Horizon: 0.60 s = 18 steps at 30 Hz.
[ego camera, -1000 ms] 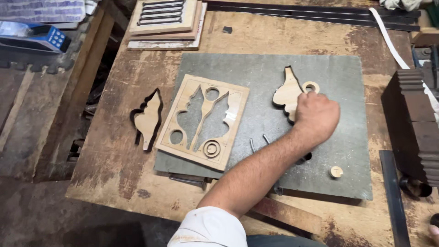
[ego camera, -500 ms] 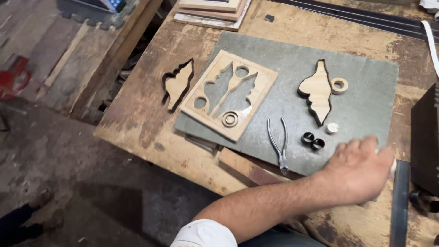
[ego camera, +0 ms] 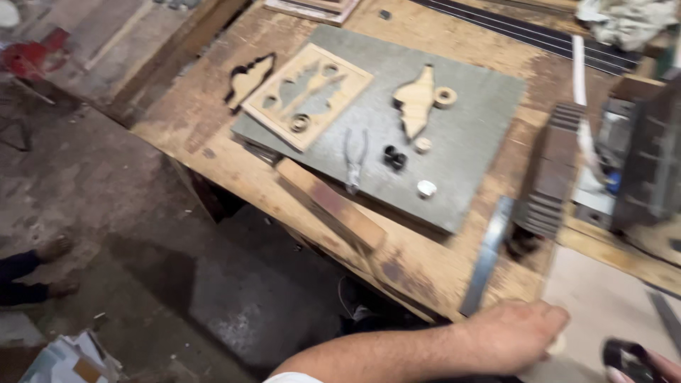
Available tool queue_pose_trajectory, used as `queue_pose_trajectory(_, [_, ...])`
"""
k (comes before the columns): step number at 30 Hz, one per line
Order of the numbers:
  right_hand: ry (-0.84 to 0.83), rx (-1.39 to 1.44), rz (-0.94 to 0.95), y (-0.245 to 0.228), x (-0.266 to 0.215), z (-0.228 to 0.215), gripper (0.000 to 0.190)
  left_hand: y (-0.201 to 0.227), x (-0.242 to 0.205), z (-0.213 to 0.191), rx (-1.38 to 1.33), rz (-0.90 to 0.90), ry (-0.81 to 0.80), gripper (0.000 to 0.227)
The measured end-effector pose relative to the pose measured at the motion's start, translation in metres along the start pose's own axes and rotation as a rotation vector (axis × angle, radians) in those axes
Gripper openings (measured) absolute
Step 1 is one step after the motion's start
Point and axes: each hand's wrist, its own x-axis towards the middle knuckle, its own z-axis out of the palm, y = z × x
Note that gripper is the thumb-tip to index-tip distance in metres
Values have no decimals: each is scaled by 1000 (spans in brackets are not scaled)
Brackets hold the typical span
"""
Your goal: The person assembles small wooden rings and cylindrical pieces into a larger wooden template with cutouts. They use a wooden mallet to tap the pieces into place and a metal file to smooth the edges of the rings. The person also uses a pencil to mark the template and pliers to handle the small components.
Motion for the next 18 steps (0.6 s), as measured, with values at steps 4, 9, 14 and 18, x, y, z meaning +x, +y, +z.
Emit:
queue_pose_trajectory(4, [-13, 202, -55, -10, -14, -24, 54, 15, 13, 28, 94, -36, -21, 36])
queue_pose_trajectory(9, [-135, 319, -92, -76, -27, -33, 58, 16, 20, 45, 40, -9, 31, 63])
queue_pose_trajectory(14, [-182, 118, -124, -135, -44, -42, 54, -1, 9, 47, -92, -258, 36, 71])
queue_pose_trajectory(18, [-202, 150, -128, -173, -34, -38, 55, 1, 9, 25, -80, -300, 41, 75])
